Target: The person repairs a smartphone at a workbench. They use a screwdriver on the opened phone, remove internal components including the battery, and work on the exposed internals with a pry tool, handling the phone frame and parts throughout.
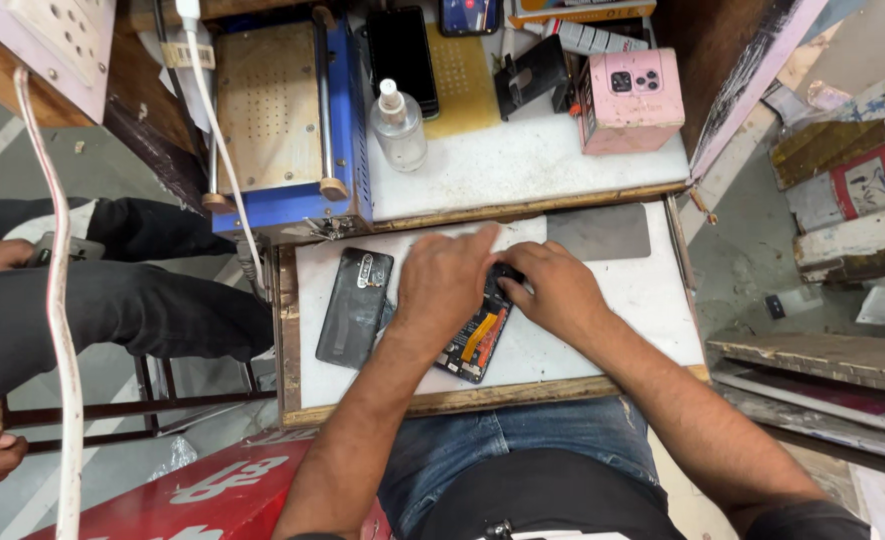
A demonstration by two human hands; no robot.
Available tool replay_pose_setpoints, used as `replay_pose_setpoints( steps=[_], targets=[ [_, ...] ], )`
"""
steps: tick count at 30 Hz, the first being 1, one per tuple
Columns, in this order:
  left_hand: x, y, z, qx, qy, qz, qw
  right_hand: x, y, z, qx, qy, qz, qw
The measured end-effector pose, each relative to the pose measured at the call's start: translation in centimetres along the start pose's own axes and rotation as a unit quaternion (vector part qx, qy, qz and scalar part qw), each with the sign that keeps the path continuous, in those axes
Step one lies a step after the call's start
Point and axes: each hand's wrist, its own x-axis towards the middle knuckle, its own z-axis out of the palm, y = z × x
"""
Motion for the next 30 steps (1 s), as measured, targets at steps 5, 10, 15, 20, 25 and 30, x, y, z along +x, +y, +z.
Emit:
replay_pose_setpoints(
  steps=[5, 10, 15, 20, 25, 30],
  targets=[
    [0.1, -0.2, 0.0, -0.026, -0.009, -0.003, 1.000, 0.0, 0.3, 0.1, -0.003, 0.005, -0.009, 1.000],
    [0.2, -0.2, 0.1, 0.002, 0.004, -0.040, 0.999, 0.3, 0.0, 0.0, -0.010, 0.000, -0.020, 1.000],
    [-0.4, -0.4, 0.4, -0.001, 0.027, -0.026, 0.999, 0.6, -0.1, -0.1, -0.015, 0.012, -0.030, 0.999],
    [-1.3, 0.0, 1.1, -0.061, 0.101, -0.050, 0.992, 0.8, 0.1, -0.2, 0.003, 0.035, -0.012, 0.999],
    [-2.0, 0.2, 1.4, -0.143, 0.135, -0.085, 0.977, 0.2, 0.9, -0.6, -0.009, 0.047, 0.014, 0.999],
    [-2.4, -0.7, 0.7, -0.103, 0.113, -0.092, 0.984, -2.4, 1.7, -1.9, -0.049, 0.017, 0.059, 0.997]
  ],
)
